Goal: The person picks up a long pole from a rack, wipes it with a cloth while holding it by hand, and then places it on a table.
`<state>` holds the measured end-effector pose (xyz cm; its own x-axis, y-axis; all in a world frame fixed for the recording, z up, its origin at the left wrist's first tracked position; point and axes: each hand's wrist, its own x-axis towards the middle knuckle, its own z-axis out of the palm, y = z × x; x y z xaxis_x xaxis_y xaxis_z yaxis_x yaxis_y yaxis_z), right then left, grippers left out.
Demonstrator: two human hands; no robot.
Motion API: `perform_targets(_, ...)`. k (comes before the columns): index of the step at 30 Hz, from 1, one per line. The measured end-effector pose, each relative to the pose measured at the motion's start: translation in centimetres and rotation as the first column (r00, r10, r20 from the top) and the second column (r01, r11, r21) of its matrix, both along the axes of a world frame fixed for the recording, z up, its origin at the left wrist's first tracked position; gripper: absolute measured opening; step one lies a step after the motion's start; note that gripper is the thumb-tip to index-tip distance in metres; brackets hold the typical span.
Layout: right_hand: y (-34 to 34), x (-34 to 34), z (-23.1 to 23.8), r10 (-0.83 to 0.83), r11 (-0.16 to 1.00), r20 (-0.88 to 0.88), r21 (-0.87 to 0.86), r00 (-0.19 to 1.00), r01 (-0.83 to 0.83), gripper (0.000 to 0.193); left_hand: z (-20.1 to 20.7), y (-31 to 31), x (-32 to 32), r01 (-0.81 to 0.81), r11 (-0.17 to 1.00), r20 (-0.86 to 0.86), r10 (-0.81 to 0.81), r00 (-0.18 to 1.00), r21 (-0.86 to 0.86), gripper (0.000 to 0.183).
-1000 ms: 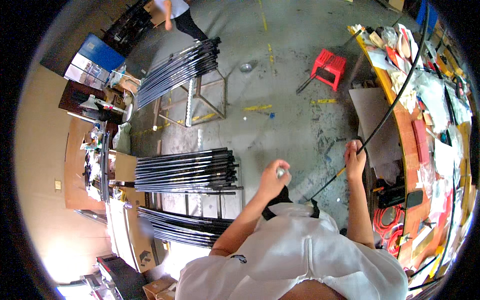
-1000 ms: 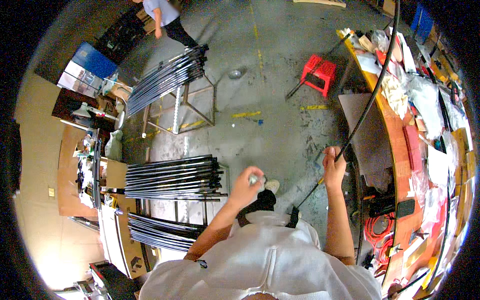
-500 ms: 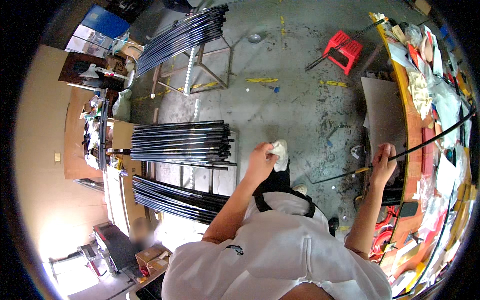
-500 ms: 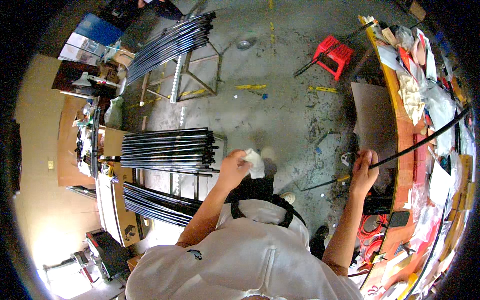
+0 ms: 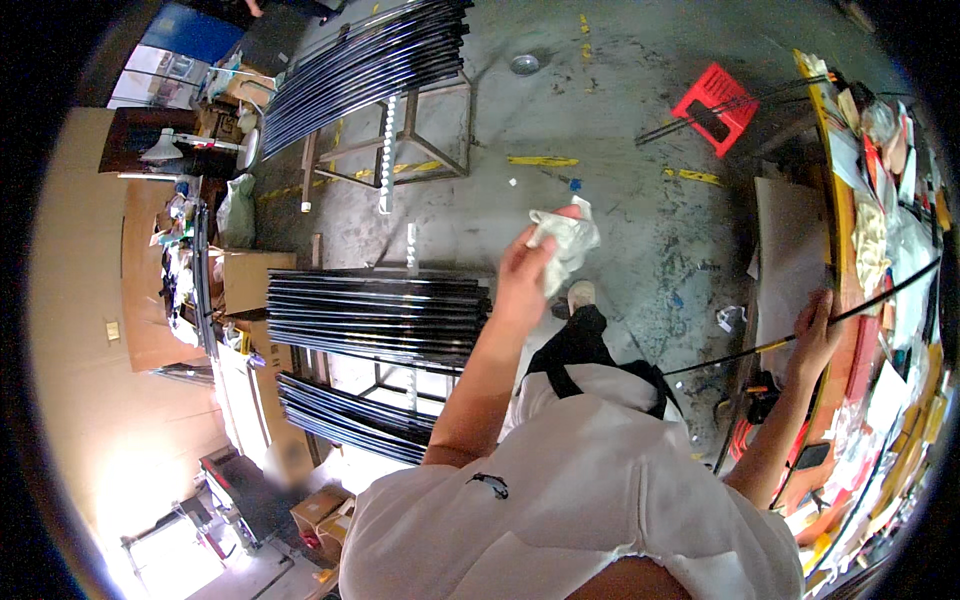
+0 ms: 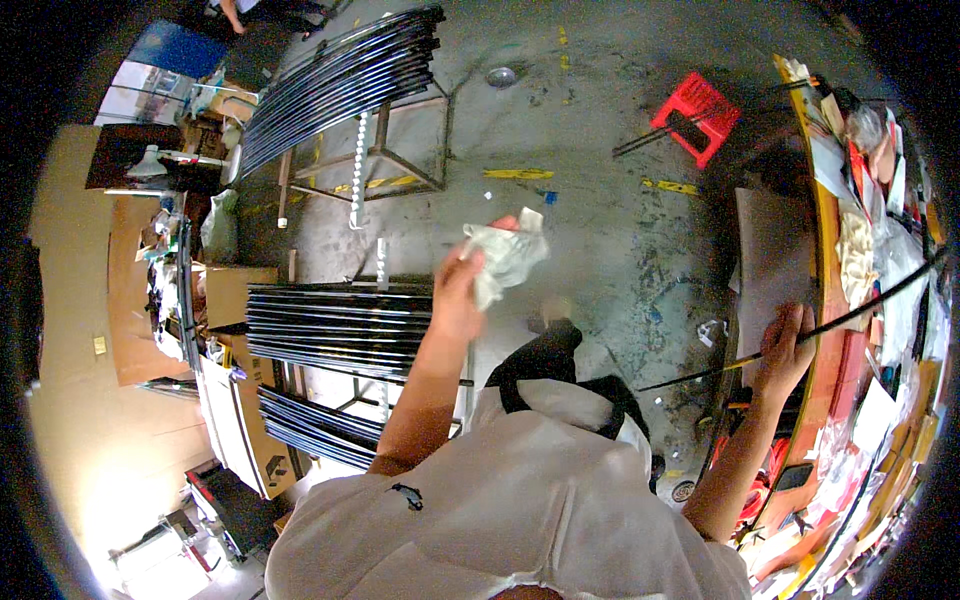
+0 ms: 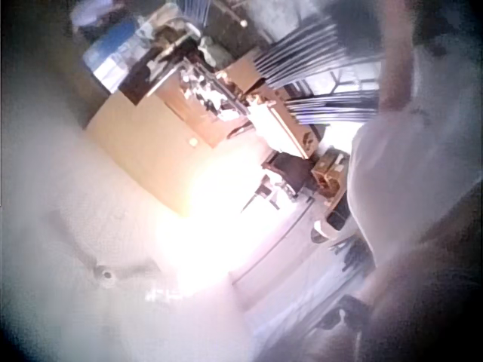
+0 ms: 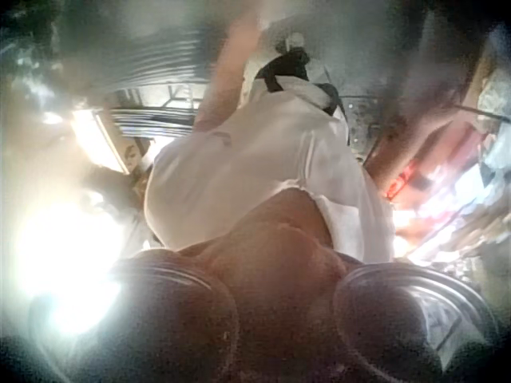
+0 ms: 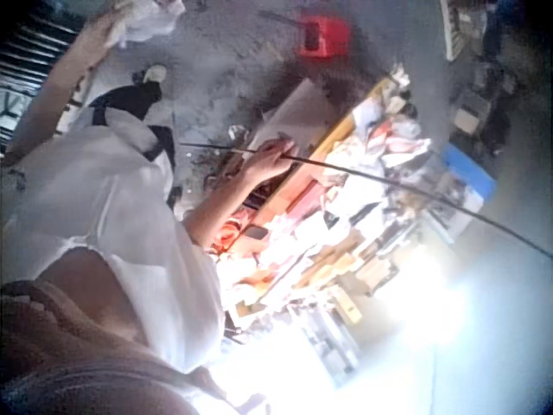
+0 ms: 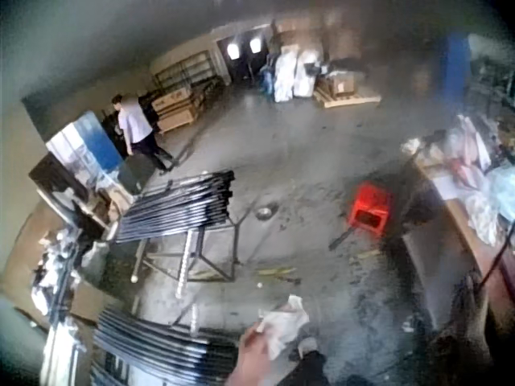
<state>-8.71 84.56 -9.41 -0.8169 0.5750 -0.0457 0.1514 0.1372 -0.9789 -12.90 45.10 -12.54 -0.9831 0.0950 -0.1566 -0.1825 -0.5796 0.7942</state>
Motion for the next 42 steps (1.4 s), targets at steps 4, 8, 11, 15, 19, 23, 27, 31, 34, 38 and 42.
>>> perform_targets(4,-2.3,-5.8,-0.8,0.1,0.989,0.043,0.101,0.994,-0.104,0.025,0.0,-3.3,-4.2,-0.05,0.947,0.04,0.039,0.998,0.316,0.029)
perform_targets(8,-5.1,-10.0,-1.5,0.169,0.985,0.098,0.016,0.981,-0.172,0.024,-1.2,-4.2,-7.0,-0.203,0.84,0.239,0.09,0.967,0.504,0.024)
perform_targets(11,-5.9,-12.8,-3.0,0.245,0.967,0.154,0.03,0.957,-0.252,0.023,-2.4,-4.0,-9.7,-0.284,0.822,0.335,0.121,0.934,0.495,0.019)
perform_targets(15,-7.2,-17.2,-5.1,0.227,0.967,0.339,0.034,0.913,-0.253,0.028,-5.4,-3.5,-14.4,-0.336,0.858,0.424,0.157,0.892,0.389,0.024)
perform_targets(19,-6.6,-22.3,-10.5,0.255,0.967,0.285,-0.096,0.924,-0.238,0.027,-7.5,-2.9,-20.5,-0.212,0.892,0.388,0.045,0.921,0.399,0.033)
perform_targets(23,-7.6,-29.0,-12.0,0.307,0.947,0.385,-0.035,0.87,-0.319,0.029,-7.2,-1.0,-26.9,0.038,0.998,0.39,-0.051,0.92,0.04,0.048)
perform_targets(27,-5.5,-35.0,-14.8,0.322,0.945,0.393,-0.078,0.861,-0.318,0.028,-6.0,0.3,-33.6,0.374,0.825,0.373,-0.217,0.902,-0.423,0.048)
perform_targets(31,-5.3,-40.0,-14.2,0.279,0.96,0.475,-0.124,0.835,-0.251,0.03,-9.4,-1.1,-39.6,0.538,0.673,0.552,-0.225,0.803,-0.508,0.035)
perform_targets(34,-4.2,-40.8,-17.2,0.341,0.939,0.427,-0.188,0.838,-0.286,0.03,-9.8,-1.1,-44.9,0.587,0.604,0.712,-0.045,0.701,-0.539,0.037)
perform_targets(38,-6.5,-43.4,-16.3,0.27,0.96,0.56,-0.223,0.783,-0.171,0.028,-12.5,-0.9,-52.4,0.363,0.694,0.618,0.15,0.772,-0.622,0.038)
perform_targets(42,-7.7,-43.9,-19.2,0.119,0.992,0.705,-0.047,0.699,-0.121,0.026,-18.7,-1.9,-61.2,0.238,0.855,0.581,0.088,0.809,-0.461,0.034)
